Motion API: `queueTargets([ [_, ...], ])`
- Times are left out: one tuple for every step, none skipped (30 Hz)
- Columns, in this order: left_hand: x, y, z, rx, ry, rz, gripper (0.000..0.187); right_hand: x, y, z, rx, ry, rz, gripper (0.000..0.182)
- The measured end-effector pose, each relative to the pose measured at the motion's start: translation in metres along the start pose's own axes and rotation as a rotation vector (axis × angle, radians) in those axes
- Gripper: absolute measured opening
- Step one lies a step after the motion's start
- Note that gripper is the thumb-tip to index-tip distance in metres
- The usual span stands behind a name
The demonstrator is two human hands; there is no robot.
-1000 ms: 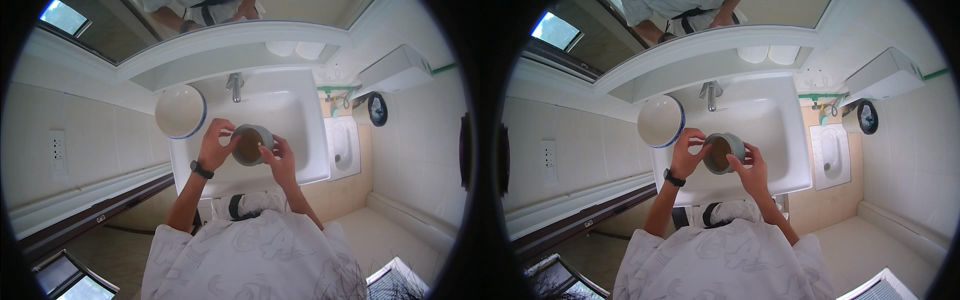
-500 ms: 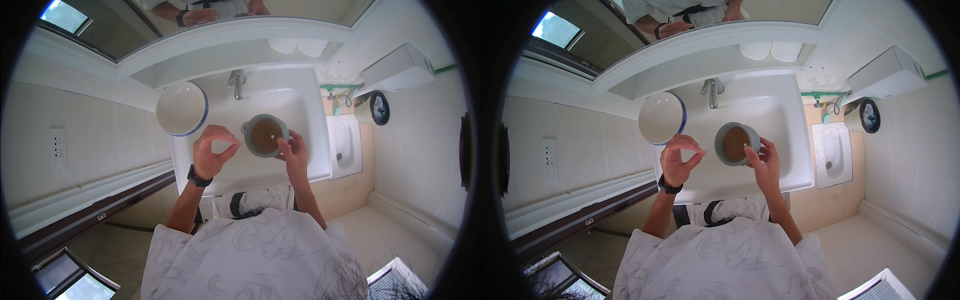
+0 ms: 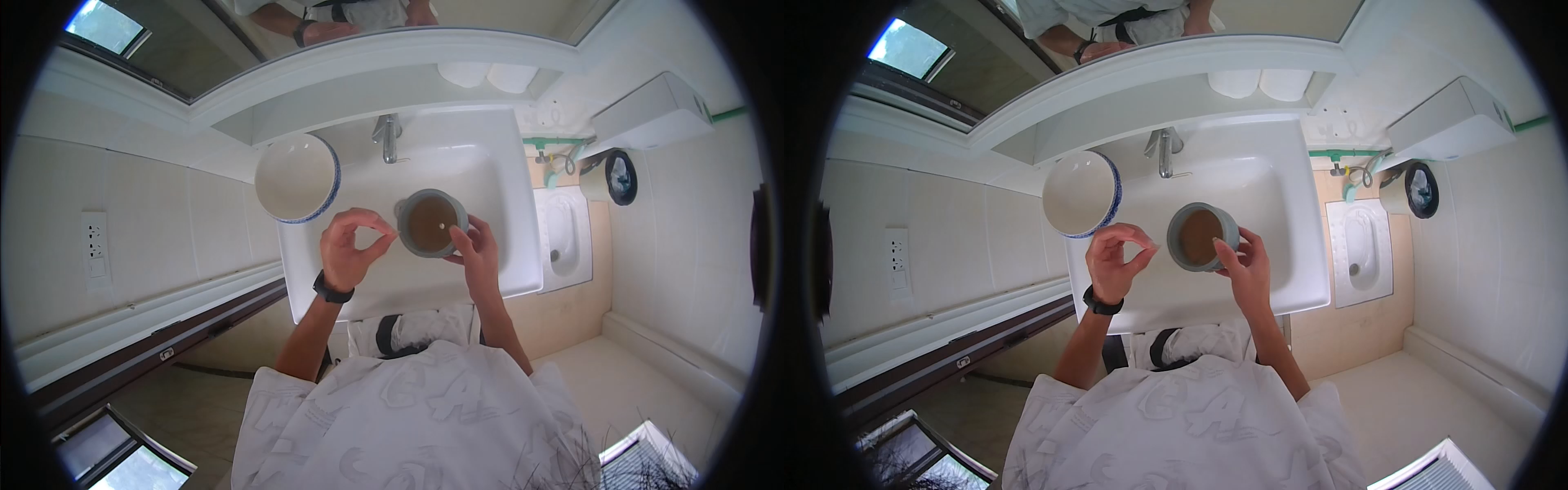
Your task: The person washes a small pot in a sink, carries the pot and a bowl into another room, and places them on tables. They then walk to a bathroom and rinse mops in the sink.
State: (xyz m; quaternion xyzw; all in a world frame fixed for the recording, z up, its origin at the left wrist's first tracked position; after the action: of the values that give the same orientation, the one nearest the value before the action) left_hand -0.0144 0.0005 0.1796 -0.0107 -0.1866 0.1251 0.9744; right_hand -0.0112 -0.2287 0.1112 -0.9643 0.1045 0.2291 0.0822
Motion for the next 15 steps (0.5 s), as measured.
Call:
queueTargets([
  [-0.002,0.001,-0.005,0.01,0.027,0.003,0.046,0.0,0.0,0.0,-0.001,0.0,0.0,0.07],
  [-0.003,0.002,-0.01,0.01,0.027,0.003,0.046,0.0,0.0,0.001,0.001,-0.012,0.001,0.071],
  [-0.004,0.003,-0.016,0.059,0.04,-0.001,0.046,0.0,0.001,0.002,0.002,-0.023,0.003,0.071],
  [-0.005,0.003,-0.022,0.108,0.053,-0.005,0.047,0.0,0.001,0.002,0.001,-0.023,0.003,0.071],
  [-0.005,0.002,-0.028,0.107,0.053,-0.005,0.047,0.001,0.001,0.003,-0.003,-0.028,0.009,0.071],
  [-0.005,0.002,-0.037,0.078,0.122,0.022,0.043,0.002,0.002,0.003,-0.007,-0.032,0.015,0.072],
  [-0.005,0.003,-0.046,0.049,0.19,0.049,0.038,0.002,0.003,0.004,-0.008,-0.032,0.017,0.072],
  [-0.005,0.002,-0.052,0.046,0.19,0.046,0.038,0.003,0.003,0.004,-0.018,-0.035,0.021,0.072],
  [-0.006,0.003,-0.061,0.063,0.215,0.051,0.036,0.003,0.005,0.005,-0.029,-0.04,0.024,0.072],
  [-0.008,0.004,-0.07,0.082,0.241,0.057,0.033,0.003,0.006,0.006,-0.029,-0.04,0.027,0.072],
  [-0.008,0.003,-0.08,0.081,0.24,0.056,0.033,0.004,0.006,0.007,-0.053,-0.036,0.024,0.067],
  [-0.006,0.002,-0.093,0.145,0.323,0.048,0.031,0.004,0.006,0.007,-0.078,-0.032,0.02,0.063],
  [-0.005,0.002,-0.106,0.209,0.407,0.042,0.028,0.004,0.007,0.008,-0.079,-0.03,0.019,0.063],
  [-0.001,0.003,-0.112,0.208,0.405,0.045,0.028,0.005,0.008,0.008,-0.092,-0.032,0.025,0.062],
  [0.006,0.004,-0.116,0.276,0.406,0.067,0.025,0.006,0.009,0.007,-0.106,-0.032,0.033,0.062],
])
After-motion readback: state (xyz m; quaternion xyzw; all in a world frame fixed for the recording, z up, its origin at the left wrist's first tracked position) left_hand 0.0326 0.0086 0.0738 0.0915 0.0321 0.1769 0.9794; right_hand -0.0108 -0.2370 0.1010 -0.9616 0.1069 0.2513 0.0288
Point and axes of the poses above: each hand's wrist, its own x-axis towards the middle knuckle, its own y-axis out of the back of the hand, z = x × y, the point moved 7 cm from there along x, towards the middle knuckle, and after that the axes turned 9 degrees about z, right-handed, at the moved point
